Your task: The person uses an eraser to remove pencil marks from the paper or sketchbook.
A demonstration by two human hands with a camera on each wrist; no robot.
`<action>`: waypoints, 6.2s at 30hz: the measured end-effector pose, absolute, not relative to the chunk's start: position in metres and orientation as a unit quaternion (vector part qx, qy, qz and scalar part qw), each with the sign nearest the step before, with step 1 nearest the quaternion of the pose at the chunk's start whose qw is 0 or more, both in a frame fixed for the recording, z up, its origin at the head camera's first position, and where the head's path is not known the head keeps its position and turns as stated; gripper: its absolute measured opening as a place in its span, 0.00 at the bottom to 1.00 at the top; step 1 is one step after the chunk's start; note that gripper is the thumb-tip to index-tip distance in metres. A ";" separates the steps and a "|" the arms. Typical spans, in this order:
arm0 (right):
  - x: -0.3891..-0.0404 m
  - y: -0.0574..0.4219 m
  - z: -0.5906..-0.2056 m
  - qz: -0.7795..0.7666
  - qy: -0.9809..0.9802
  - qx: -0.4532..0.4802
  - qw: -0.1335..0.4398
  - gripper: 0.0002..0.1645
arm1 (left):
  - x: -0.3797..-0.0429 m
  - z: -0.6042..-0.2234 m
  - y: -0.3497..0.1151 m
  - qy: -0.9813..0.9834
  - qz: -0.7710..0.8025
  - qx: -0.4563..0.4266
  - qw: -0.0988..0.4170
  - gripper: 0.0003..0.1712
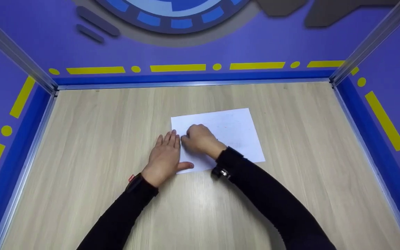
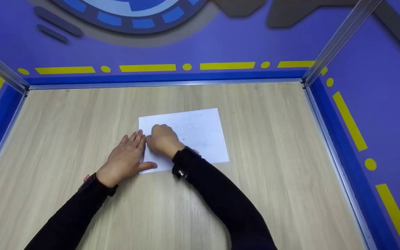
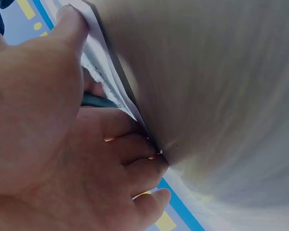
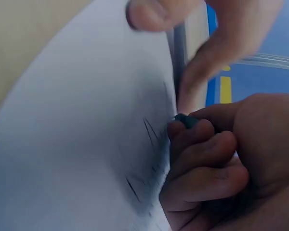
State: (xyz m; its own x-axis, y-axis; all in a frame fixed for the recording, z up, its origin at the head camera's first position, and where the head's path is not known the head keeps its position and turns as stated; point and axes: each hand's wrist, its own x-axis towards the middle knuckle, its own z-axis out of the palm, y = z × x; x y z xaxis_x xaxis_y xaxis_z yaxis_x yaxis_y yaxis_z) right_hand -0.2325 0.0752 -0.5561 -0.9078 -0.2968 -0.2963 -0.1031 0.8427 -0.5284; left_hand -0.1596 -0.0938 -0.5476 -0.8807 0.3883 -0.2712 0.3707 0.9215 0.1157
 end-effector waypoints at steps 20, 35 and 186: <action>-0.227 0.263 -0.549 -0.262 0.953 0.000 0.149 0.26 | -0.158 -0.546 -0.092 0.968 0.029 0.194 0.158 0.71; -0.236 0.159 -0.539 -0.292 0.939 -0.048 0.177 0.28 | -0.160 -0.548 -0.091 0.969 0.028 0.189 0.154 0.72; -0.239 0.277 -0.556 -0.260 0.957 -0.009 0.132 0.26 | -0.156 -0.548 -0.092 0.970 0.040 0.188 0.147 0.70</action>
